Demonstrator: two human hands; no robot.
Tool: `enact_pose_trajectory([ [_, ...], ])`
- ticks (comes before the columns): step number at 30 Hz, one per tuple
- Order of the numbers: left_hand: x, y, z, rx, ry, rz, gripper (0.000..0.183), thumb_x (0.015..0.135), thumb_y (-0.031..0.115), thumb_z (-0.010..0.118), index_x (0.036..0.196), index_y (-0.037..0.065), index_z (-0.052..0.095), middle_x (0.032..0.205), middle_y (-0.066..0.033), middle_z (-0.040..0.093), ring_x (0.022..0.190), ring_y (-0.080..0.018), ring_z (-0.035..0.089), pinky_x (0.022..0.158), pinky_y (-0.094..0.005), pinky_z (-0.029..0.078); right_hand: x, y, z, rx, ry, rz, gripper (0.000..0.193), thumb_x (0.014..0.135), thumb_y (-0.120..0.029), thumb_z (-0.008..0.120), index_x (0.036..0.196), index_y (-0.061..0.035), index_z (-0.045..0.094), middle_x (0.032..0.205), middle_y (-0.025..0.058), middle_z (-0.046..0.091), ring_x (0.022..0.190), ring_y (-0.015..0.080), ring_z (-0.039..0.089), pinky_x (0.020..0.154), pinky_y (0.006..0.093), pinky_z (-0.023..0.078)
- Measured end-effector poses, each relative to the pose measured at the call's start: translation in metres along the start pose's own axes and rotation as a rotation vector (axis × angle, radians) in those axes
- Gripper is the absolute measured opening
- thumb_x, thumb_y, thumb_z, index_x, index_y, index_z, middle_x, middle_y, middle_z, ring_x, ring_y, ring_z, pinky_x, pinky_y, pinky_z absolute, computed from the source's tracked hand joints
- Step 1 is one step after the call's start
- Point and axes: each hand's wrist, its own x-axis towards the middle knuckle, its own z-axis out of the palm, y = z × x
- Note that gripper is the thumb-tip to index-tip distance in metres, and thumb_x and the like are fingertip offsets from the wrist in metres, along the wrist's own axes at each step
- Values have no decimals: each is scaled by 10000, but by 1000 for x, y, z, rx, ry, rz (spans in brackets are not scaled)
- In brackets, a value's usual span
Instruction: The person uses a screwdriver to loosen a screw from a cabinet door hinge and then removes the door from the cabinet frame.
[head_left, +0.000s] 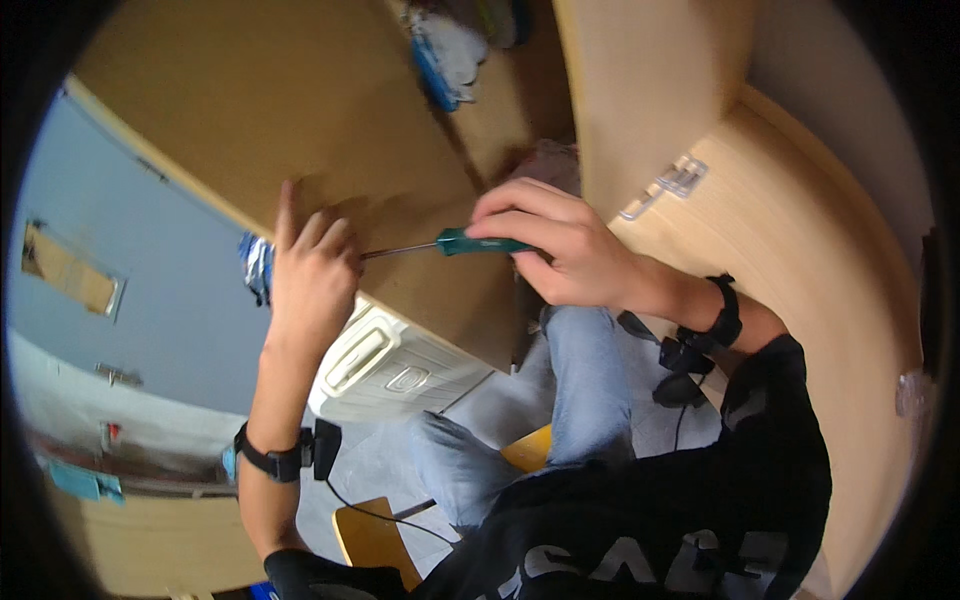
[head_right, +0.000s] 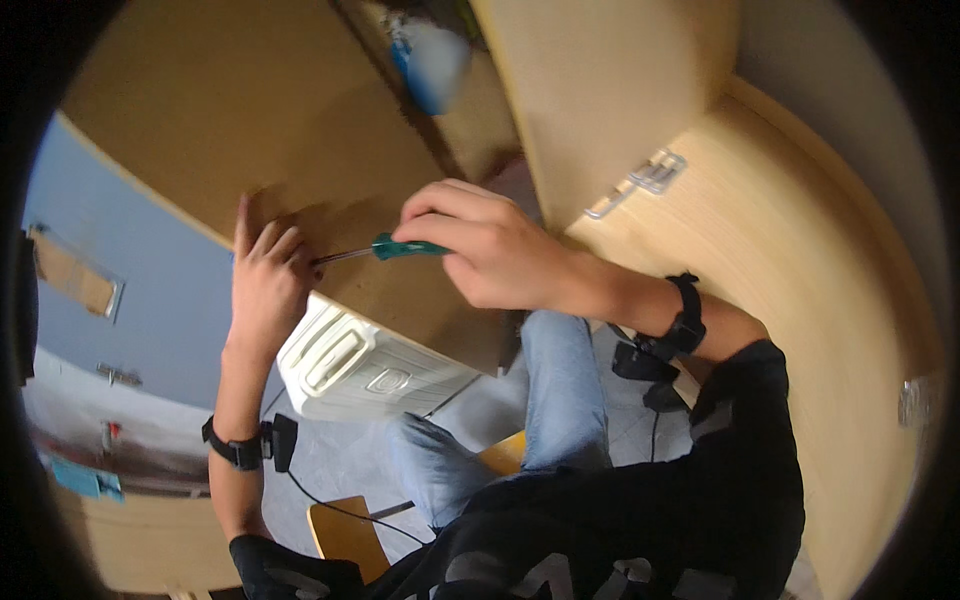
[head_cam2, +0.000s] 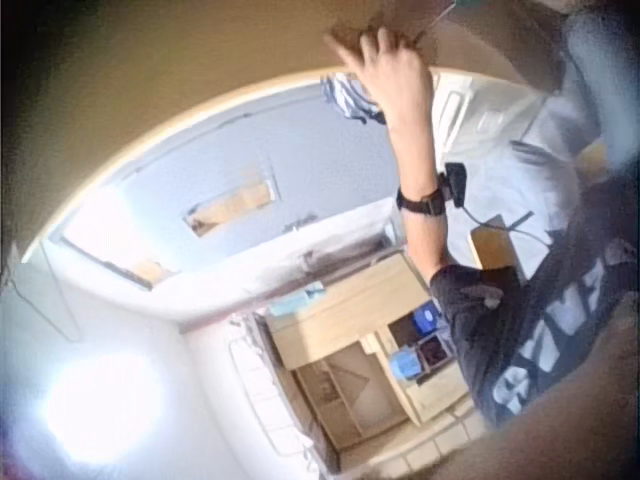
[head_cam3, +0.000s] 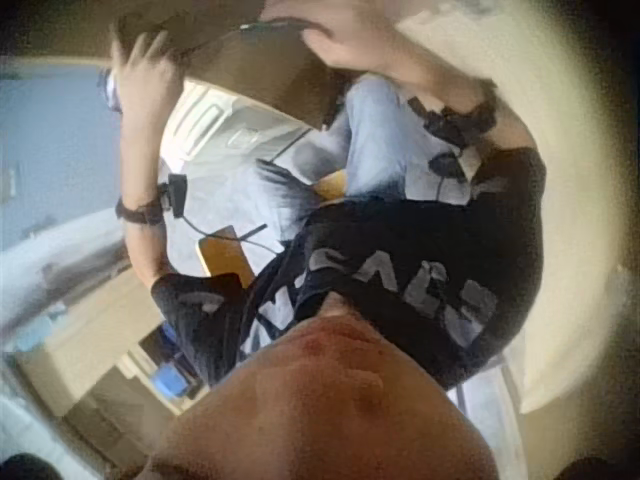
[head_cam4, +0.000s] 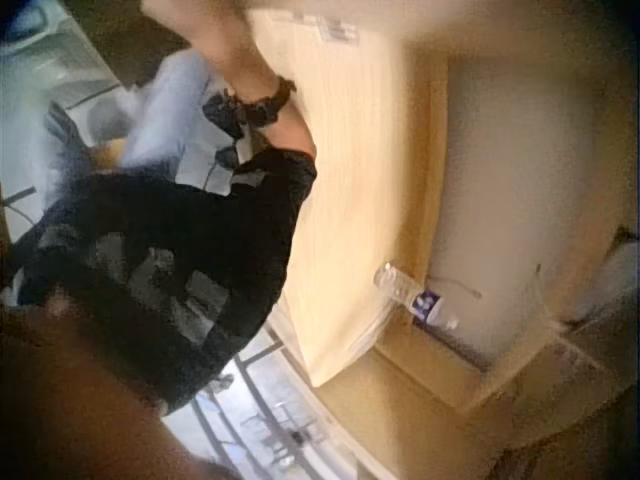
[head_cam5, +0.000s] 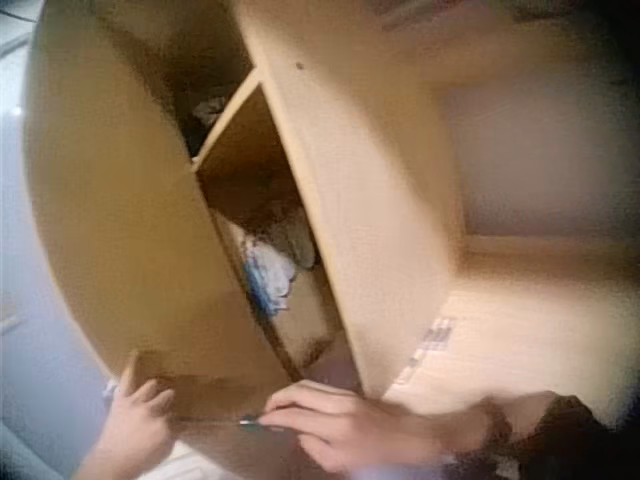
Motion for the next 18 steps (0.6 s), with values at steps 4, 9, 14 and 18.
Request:
enact_pose_trajectory([
  [4, 9, 8, -9, -248, 70, -33, 84, 680, 45, 662, 745, 27, 611, 755, -60, 576, 809, -227, 579, 1028, -482, 343, 13, -5, -40, -71, -111, -90, 347, 634, 100, 560, 966, 18, 619, 957, 142, 594, 869, 306, 590, 733, 354, 488],
  [9, 25, 38, -6, -955, -24, -433, 67, 769, 1, 642, 826, -8, 608, 777, -115, 652, 676, -240, 625, 748, -318, 504, 26, -20, -112, -263, -202, -92, 275, 690, -12, 620, 965, 4, 628, 932, 148, 627, 816, 291, 611, 726, 337, 497],
  [14, 62, 82, 8, -1373, 82, -424, 98, 818, 50, 645, 856, -32, 609, 761, -136, 674, 730, -179, 679, 614, -253, 496, 31, -43, -185, -6, 30, 118, 364, 690, -89, 683, 1023, 49, 636, 914, 148, 654, 752, 180, 627, 651, 237, 488],
  [18, 93, 150, 30, -1355, -53, -110, 93, 814, 51, 652, 882, -13, 655, 818, -138, 670, 741, -206, 659, 664, -289, 518, 30, -40, -191, 156, 148, 241, 439, 653, -104, 713, 1027, 105, 617, 860, 164, 657, 671, 142, 621, 556, 202, 476],
])
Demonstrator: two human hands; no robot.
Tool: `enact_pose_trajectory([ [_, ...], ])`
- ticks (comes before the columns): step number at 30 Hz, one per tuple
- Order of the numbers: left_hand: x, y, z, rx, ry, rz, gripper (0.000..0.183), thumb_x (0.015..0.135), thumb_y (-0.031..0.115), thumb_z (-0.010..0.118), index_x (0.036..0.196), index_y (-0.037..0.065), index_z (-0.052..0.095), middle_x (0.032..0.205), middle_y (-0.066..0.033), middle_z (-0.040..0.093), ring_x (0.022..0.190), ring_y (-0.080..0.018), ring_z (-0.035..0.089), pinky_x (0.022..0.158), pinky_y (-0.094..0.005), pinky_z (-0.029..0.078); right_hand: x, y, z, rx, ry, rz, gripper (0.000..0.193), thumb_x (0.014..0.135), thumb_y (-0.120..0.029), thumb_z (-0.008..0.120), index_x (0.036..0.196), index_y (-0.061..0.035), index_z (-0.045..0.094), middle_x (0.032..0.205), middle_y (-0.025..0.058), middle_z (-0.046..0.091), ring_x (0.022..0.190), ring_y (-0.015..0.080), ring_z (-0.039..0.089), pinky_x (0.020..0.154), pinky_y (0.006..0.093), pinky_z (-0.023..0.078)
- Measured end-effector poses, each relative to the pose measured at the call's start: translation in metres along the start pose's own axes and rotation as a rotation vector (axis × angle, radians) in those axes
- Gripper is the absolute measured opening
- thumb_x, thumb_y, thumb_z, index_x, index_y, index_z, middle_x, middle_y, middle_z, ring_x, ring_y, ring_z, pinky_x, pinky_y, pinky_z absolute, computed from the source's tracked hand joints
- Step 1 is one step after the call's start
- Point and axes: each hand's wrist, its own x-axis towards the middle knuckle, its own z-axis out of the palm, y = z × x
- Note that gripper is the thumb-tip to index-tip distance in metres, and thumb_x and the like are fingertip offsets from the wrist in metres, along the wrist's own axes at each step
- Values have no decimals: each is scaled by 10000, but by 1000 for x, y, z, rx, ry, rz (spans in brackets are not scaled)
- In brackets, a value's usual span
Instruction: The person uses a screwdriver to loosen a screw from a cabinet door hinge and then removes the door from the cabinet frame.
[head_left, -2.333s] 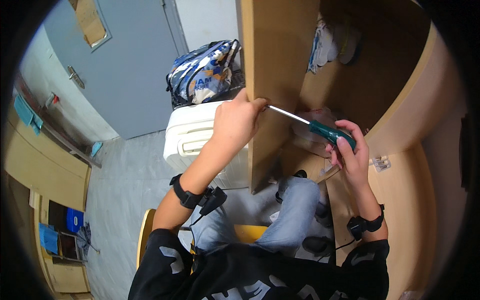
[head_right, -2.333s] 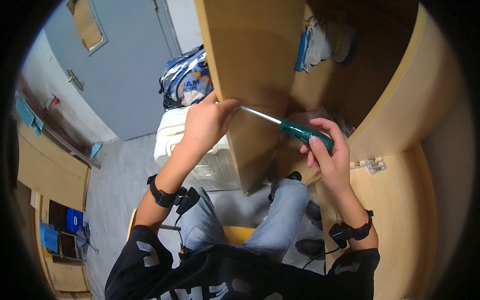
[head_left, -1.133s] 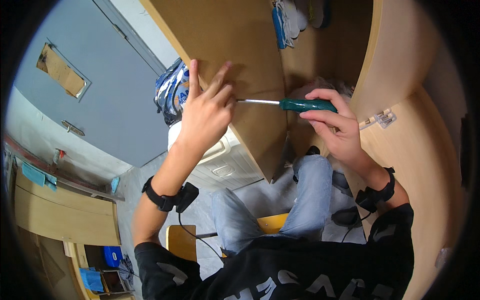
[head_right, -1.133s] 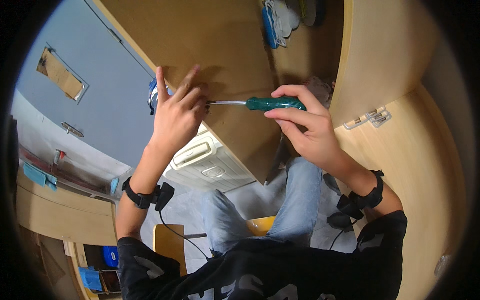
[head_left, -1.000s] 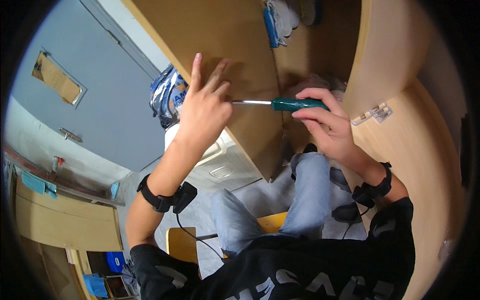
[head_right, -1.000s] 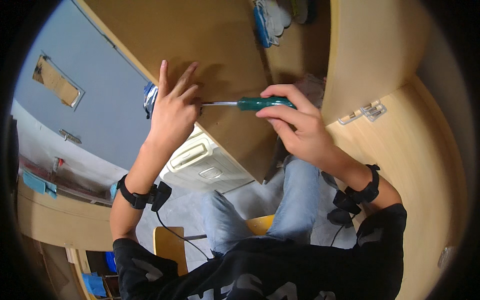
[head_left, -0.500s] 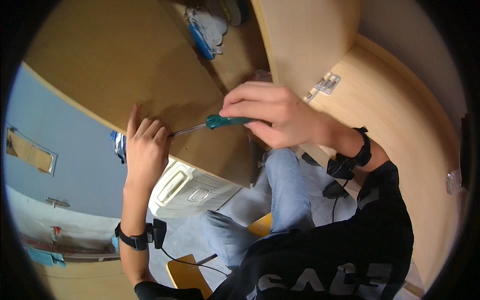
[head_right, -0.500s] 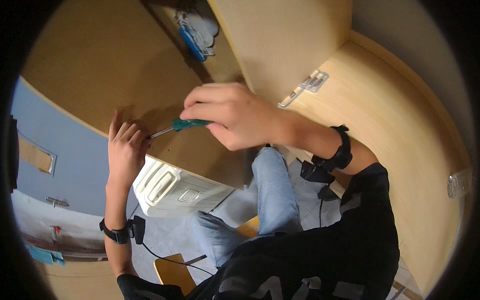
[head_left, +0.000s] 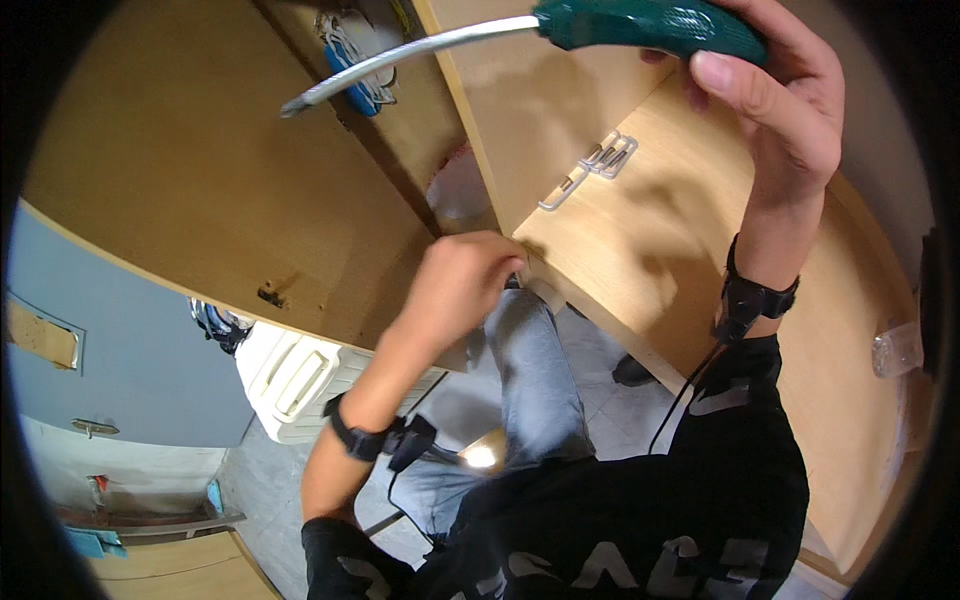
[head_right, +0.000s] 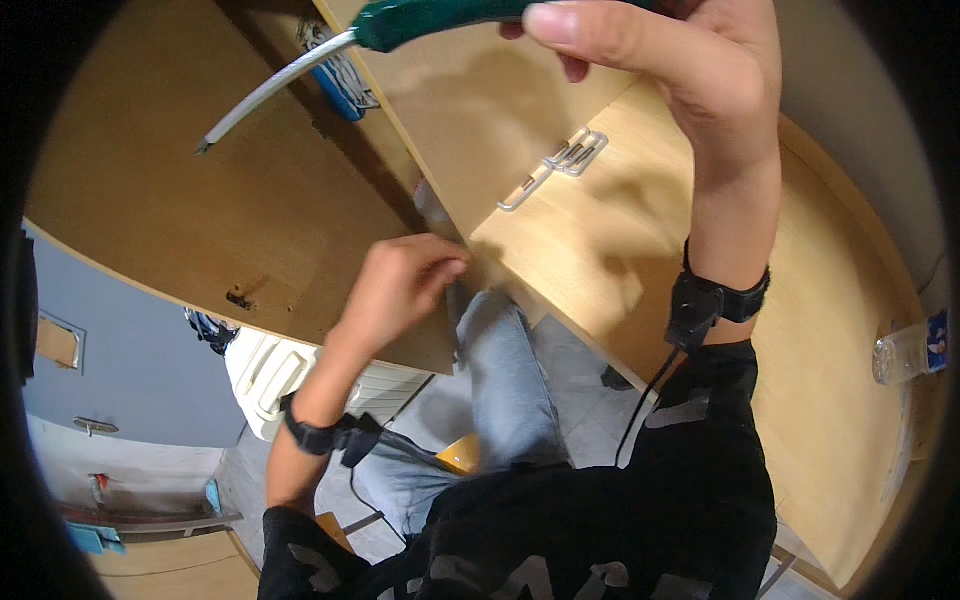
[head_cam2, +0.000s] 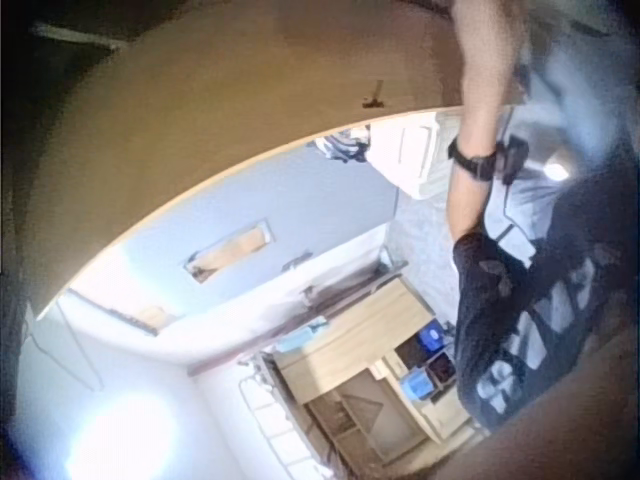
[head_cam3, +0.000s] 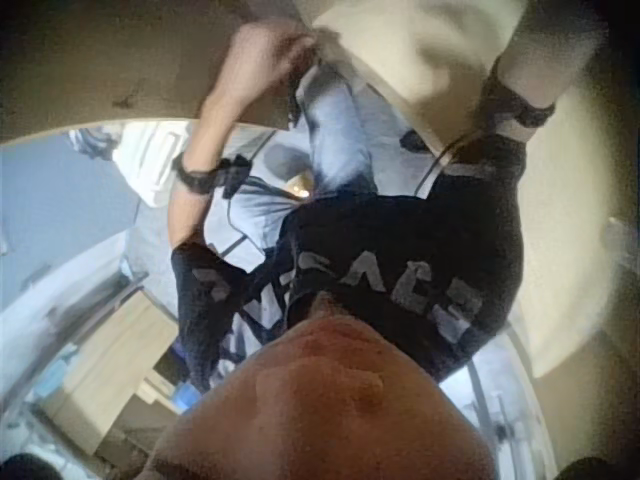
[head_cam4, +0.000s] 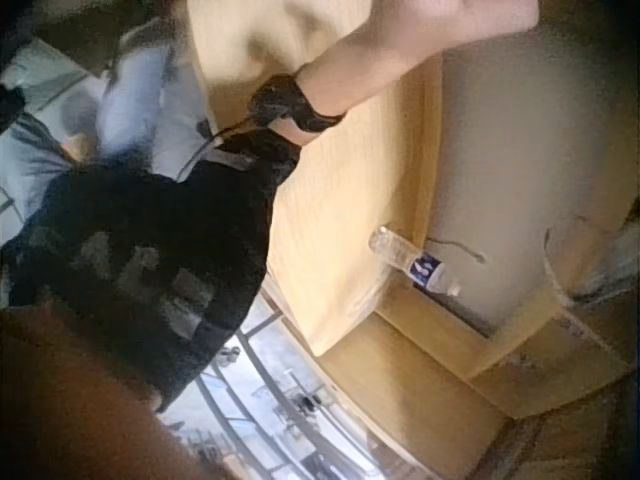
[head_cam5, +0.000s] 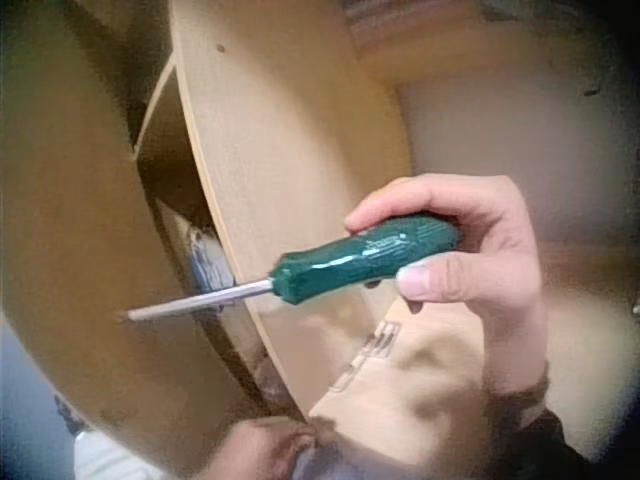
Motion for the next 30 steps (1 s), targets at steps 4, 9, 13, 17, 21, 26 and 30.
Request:
enact_pose_trajectory([
  [4, 32, -7, 66, 318, -29, 183, 150, 712, -3, 606, 848, 13, 666, 773, -171, 591, 727, -340, 601, 644, -392, 497, 6, 28, 9, -99, 20, -290, 434, 674, -126, 727, 1027, 103, 619, 854, 139, 663, 694, 135, 622, 606, 202, 483],
  [9, 64, -15, 81, 747, -138, 152, 90, 700, 63, 591, 724, 37, 674, 804, -152, 620, 712, -289, 644, 594, -400, 517, 2, 24, 14, -36, 49, -187, 407, 691, -138, 736, 1017, 82, 633, 850, 105, 663, 744, 127, 614, 665, 199, 466],
  [13, 76, 0, 93, 983, -249, 255, 98, 703, 120, 604, 688, 86, 694, 864, -101, 631, 786, -228, 624, 624, -338, 486, 1, 31, 13, -95, 55, -267, 376, 694, -135, 733, 995, 71, 641, 839, 85, 660, 774, 114, 603, 692, 199, 447],
  [17, 87, 3, 91, 1171, -292, 450, 106, 700, 140, 603, 696, 99, 702, 865, -46, 624, 889, -191, 566, 790, -322, 416, 2, 29, 10, -49, -26, -189, 341, 702, -111, 716, 987, 62, 644, 835, 76, 658, 772, 111, 591, 698, 212, 446],
  [21, 94, -8, 90, 1102, -260, 422, 121, 711, 138, 592, 706, 101, 707, 858, -49, 620, 920, -191, 554, 850, -322, 366, 1, 36, 14, -50, -15, -202, 328, 707, -105, 709, 988, 53, 646, 837, 77, 658, 767, 116, 589, 697, 219, 451],
  [26, 103, -5, 85, 1153, -193, 441, 147, 748, 148, 578, 759, 124, 723, 855, -29, 614, 905, -185, 530, 814, -319, 350, 2, 36, 11, -86, -15, -191, 318, 712, -102, 704, 995, 33, 650, 847, 76, 659, 764, 134, 596, 699, 222, 457],
  [30, 114, -19, 96, 1114, -59, 542, 140, 740, 144, 579, 740, 122, 717, 870, -30, 597, 927, -185, 507, 815, -318, 347, 3, 36, 13, -142, -28, -186, 311, 716, -101, 699, 1000, 17, 654, 855, 76, 660, 763, 148, 601, 700, 224, 462],
])
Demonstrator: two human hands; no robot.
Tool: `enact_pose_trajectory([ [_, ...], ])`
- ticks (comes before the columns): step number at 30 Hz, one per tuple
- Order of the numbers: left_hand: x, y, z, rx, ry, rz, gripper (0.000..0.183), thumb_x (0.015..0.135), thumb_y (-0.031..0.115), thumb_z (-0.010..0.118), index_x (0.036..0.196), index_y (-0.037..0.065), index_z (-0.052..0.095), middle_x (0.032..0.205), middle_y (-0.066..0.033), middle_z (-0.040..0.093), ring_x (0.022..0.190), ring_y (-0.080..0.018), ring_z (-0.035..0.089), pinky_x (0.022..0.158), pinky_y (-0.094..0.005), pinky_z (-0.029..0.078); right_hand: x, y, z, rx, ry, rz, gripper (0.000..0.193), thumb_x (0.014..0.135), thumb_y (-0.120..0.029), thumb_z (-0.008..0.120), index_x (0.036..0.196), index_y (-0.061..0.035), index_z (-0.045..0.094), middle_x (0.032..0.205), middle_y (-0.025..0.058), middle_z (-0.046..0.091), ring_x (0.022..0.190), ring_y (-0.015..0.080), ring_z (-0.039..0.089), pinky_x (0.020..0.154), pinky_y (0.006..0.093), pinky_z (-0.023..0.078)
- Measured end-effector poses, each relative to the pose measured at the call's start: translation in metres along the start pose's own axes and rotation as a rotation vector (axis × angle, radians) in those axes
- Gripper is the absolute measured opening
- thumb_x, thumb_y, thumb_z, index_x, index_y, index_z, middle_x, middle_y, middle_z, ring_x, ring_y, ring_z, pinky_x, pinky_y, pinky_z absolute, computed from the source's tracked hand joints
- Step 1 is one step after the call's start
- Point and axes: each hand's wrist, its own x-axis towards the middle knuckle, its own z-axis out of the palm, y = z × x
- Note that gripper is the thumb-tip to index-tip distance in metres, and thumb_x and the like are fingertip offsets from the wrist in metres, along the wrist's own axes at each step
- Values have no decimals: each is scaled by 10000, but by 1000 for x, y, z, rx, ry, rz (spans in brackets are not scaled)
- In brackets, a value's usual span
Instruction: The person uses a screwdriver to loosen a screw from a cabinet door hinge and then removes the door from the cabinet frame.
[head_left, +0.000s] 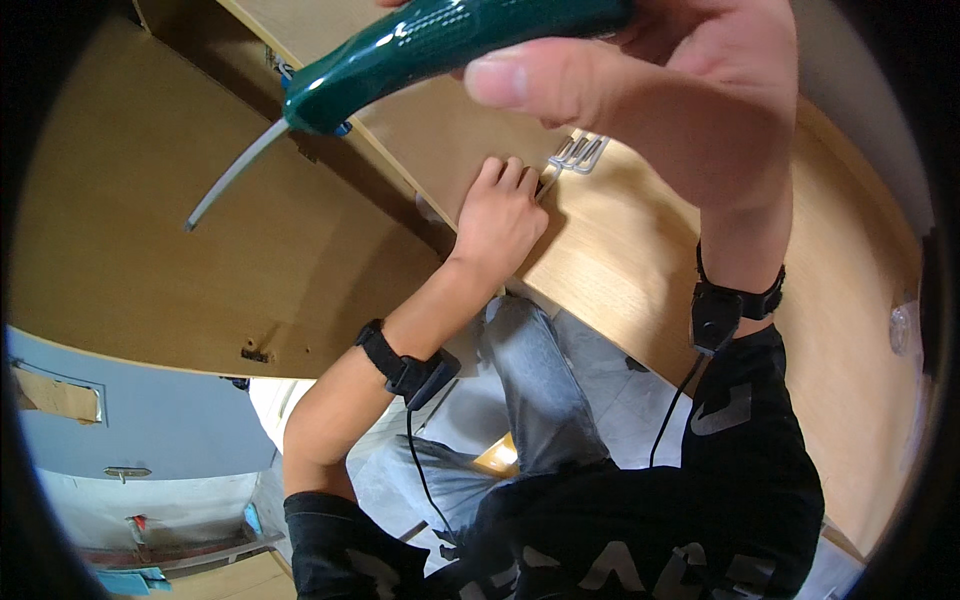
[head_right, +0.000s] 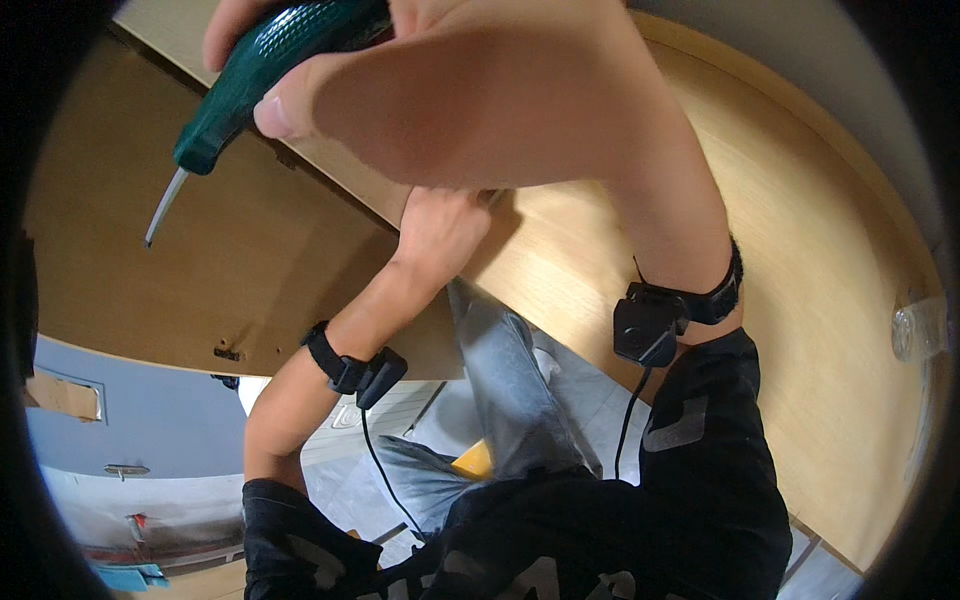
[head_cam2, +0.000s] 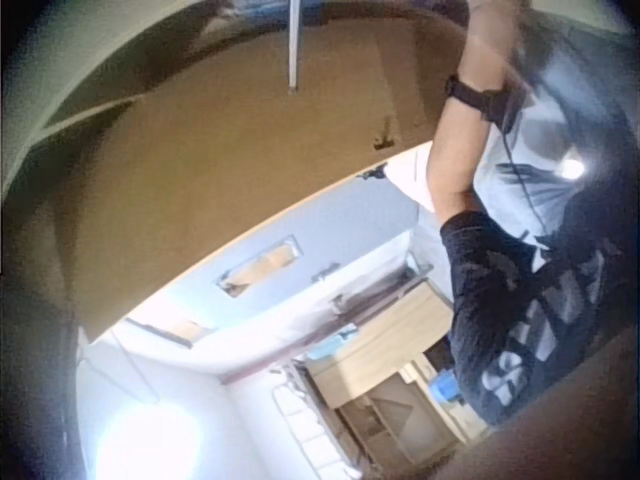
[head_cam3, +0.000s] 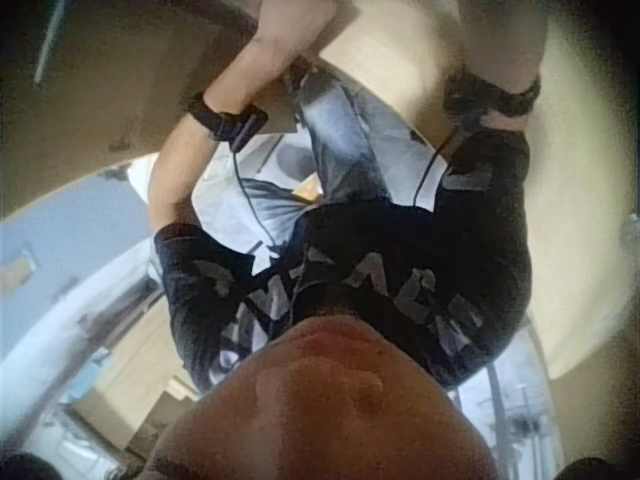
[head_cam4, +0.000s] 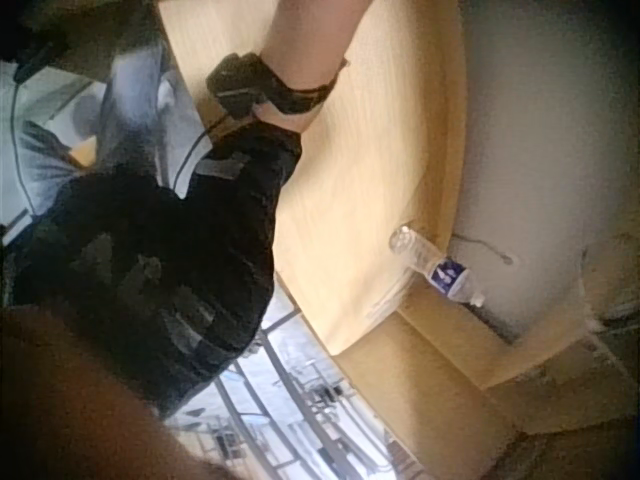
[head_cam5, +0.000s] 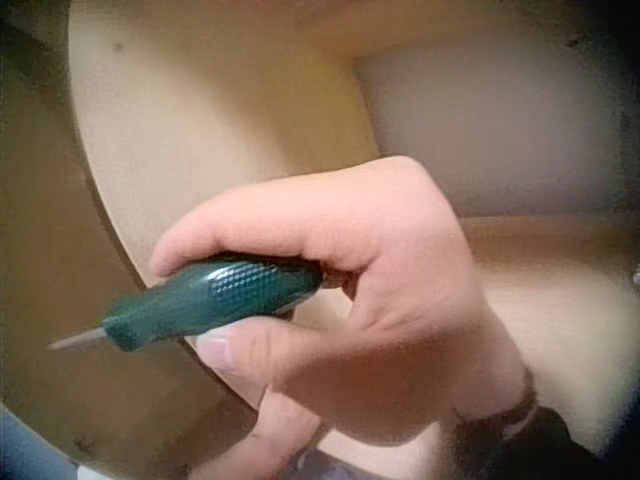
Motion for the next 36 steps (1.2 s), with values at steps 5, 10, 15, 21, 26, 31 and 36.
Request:
enact_pose_trajectory([
  [5, -6, -6, 5, -63, 87, -66, 135, 735, 134, 575, 754, 108, 706, 884, -41, 585, 932, -208, 499, 822, -340, 349, 4, -1, -2, -51, -33, -4, 304, 721, -98, 694, 1007, -3, 658, 864, 75, 660, 760, 165, 608, 702, 227, 468],
  [10, -47, -15, -57, -237, 184, -141, 122, 719, 118, 604, 816, 92, 674, 863, -48, 571, 895, -228, 511, 818, -365, 355, 4, -7, -3, -94, -57, 24, 298, 726, -96, 688, 1014, -22, 662, 874, 75, 661, 758, 183, 615, 704, 230, 473],
  [15, -161, -35, -86, -547, 237, -569, 153, 726, 4, 618, 874, 37, 639, 837, -73, 563, 828, -228, 514, 821, -329, 368, 2, -2, 25, -152, -130, 38, 295, 745, -83, 670, 1036, -34, 660, 893, 65, 659, 755, 163, 611, 686, 225, 476],
  [21, -295, -40, -87, -496, 935, -1183, 168, 846, -59, 526, 1008, -12, 529, 951, -57, 521, 878, -128, 495, 815, -247, 406, -2, 19, 92, 471, -177, 590, 265, 840, -144, 637, 1031, 37, 611, 779, 99, 646, 662, 128, 614, 614, 228, 495],
  [26, -299, -38, -69, -1104, 892, -1294, 537, 821, -29, 593, 1316, -12, 387, 1212, -134, 523, 1131, -207, 513, 983, -341, 417, -47, 56, 145, 767, -160, 1001, 268, 888, -129, 583, 1067, 70, 572, 911, 141, 634, 762, 176, 651, 723, 264, 540],
  [31, -289, -37, -63, -1028, 908, -1317, 390, 851, 10, 589, 1227, -46, 500, 1087, -109, 606, 964, -136, 587, 861, -276, 481, -62, 58, 172, 895, -174, 1053, 308, 902, -126, 558, 1111, 98, 527, 946, 163, 626, 819, 196, 647, 795, 291, 528],
  [36, -278, -39, -61, -881, 898, -1388, 266, 811, 14, 613, 1066, -64, 608, 867, -69, 667, 788, -76, 615, 700, -217, 495, -64, 53, 170, 920, -199, 1065, 300, 912, -125, 539, 1110, 99, 527, 956, 179, 626, 827, 203, 645, 789, 293, 526],
])
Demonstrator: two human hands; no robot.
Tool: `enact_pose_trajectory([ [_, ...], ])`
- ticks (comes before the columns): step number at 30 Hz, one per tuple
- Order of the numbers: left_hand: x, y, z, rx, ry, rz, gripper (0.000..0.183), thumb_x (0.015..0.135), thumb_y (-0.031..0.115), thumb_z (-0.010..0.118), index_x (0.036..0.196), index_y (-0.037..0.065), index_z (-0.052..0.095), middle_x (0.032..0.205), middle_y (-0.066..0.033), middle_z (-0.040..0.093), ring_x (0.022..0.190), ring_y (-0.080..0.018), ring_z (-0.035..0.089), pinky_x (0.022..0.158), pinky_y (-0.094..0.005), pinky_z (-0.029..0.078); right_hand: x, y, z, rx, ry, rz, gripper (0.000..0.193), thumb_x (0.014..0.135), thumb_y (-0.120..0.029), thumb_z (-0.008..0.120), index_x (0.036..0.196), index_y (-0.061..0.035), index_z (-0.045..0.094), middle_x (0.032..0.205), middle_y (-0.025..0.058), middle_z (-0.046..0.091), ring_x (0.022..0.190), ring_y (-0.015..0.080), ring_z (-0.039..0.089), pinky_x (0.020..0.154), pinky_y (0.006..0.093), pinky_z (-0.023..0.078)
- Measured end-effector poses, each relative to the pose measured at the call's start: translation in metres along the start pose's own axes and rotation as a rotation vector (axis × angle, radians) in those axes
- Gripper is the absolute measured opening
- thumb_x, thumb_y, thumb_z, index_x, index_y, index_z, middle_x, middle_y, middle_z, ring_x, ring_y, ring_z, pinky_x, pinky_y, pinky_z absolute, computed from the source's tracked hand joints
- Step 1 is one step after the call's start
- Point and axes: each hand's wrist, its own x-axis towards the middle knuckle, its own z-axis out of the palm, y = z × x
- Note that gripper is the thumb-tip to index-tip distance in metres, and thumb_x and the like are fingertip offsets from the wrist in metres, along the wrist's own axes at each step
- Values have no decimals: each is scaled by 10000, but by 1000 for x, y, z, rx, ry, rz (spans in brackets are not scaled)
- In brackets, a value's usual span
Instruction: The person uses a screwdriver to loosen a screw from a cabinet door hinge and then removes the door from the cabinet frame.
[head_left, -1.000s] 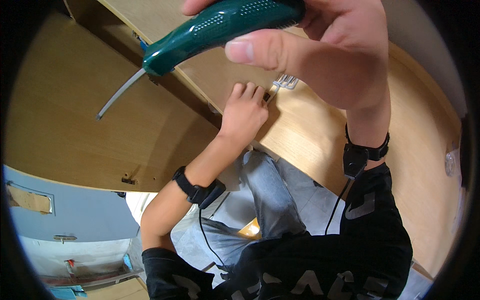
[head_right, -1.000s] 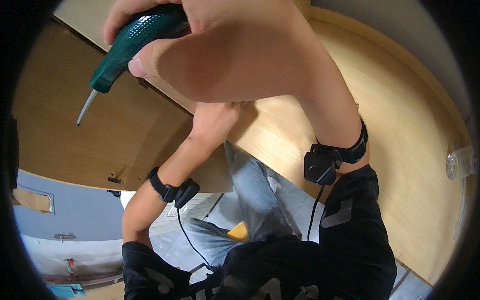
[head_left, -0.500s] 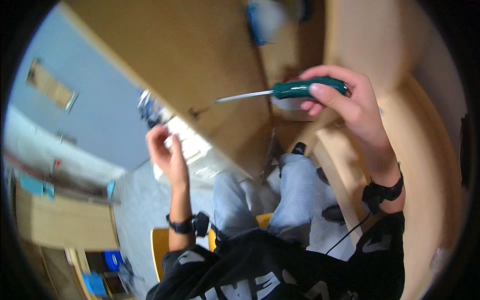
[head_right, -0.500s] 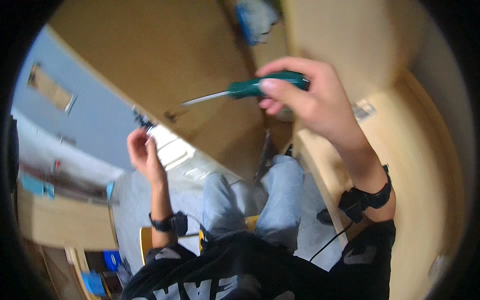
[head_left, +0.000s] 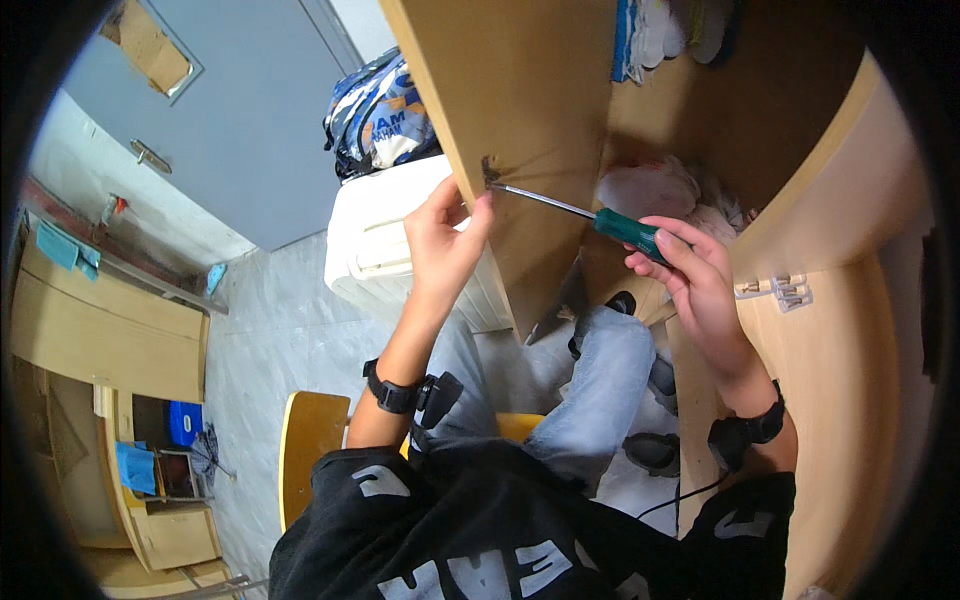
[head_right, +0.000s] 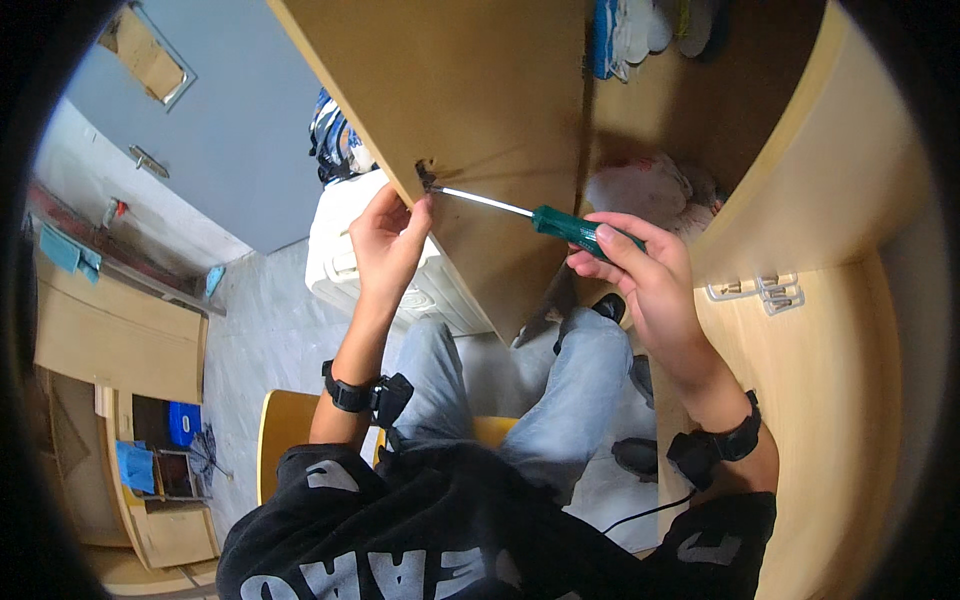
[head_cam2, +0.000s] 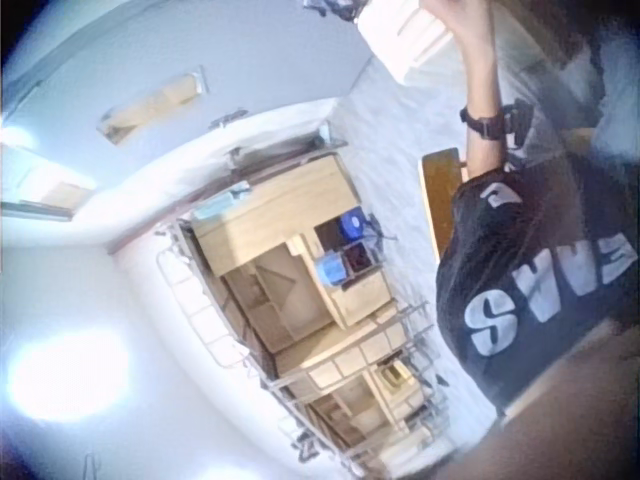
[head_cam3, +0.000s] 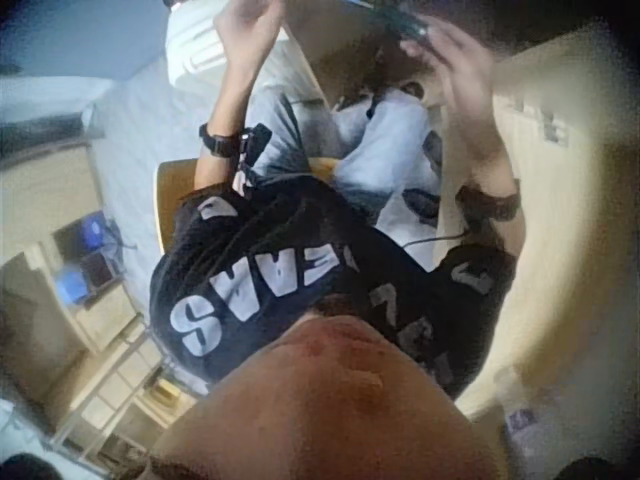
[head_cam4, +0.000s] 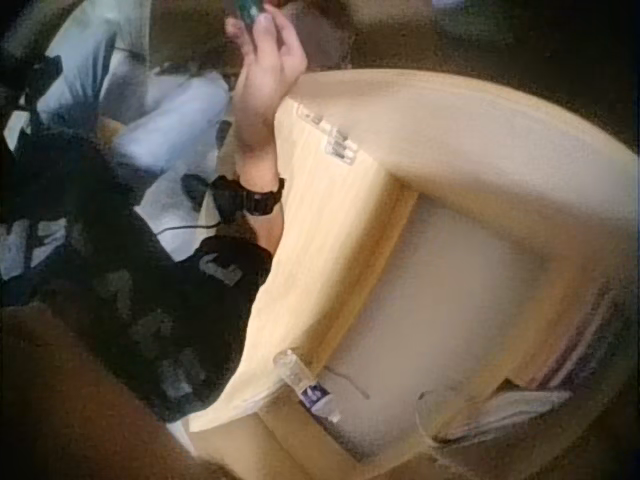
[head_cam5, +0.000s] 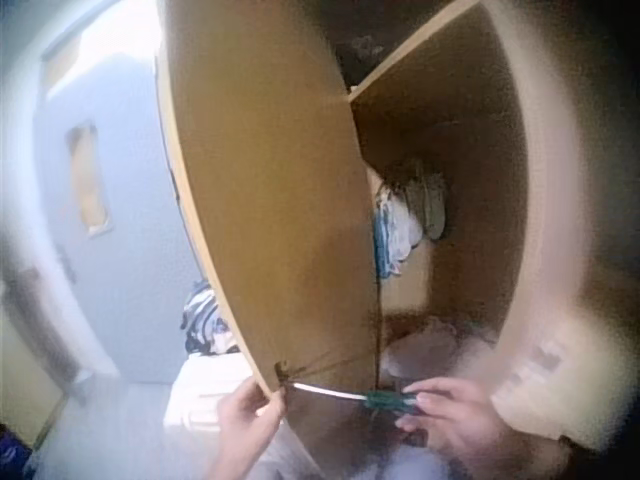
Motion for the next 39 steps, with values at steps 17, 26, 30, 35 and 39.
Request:
enact_pose_trajectory([
  [17, 0, -1, 0, -3, 37, -26, 276, 854, 7, 585, 1114, -85, 579, 922, -31, 638, 789, -62, 576, 713, -202, 472, -7, 29, 6, -296, 5, -116, 314, 911, -93, 551, 1171, 81, 517, 938, 148, 613, 762, 162, 634, 699, 290, 545],
  [26, -2, 0, -3, 34, 28, -64, 281, 855, 11, 587, 1121, -80, 578, 924, -20, 631, 798, -59, 568, 712, -192, 457, -20, 17, 21, -589, 51, -342, 284, 854, -4, 585, 1125, 74, 557, 944, 97, 584, 701, 110, 555, 589, 223, 498],
  [30, -1, 0, 4, -31, 45, -48, 286, 853, 21, 594, 1120, -81, 579, 926, -23, 631, 786, -64, 570, 708, -197, 460, -21, 31, 13, -822, 34, -532, 316, 813, 19, 610, 1122, 68, 571, 971, 146, 597, 769, 197, 593, 681, 261, 482],
  [35, -3, 4, 3, 49, 39, -59, 284, 848, 13, 592, 1114, -87, 580, 927, -29, 636, 803, -71, 579, 729, -208, 471, -24, 19, 14, -871, -3, -551, 336, 808, 5, 623, 1138, 46, 581, 962, 151, 613, 718, 198, 601, 640, 250, 477],
  [39, -4, 4, 6, 21, 48, -40, 271, 839, 7, 592, 1093, -85, 591, 908, -37, 644, 802, -72, 590, 741, -217, 484, -26, -9, 17, -302, 1, 9, 371, 861, -62, 592, 1221, 8, 538, 898, 76, 610, 452, 50, 457, 382, 166, 333],
])
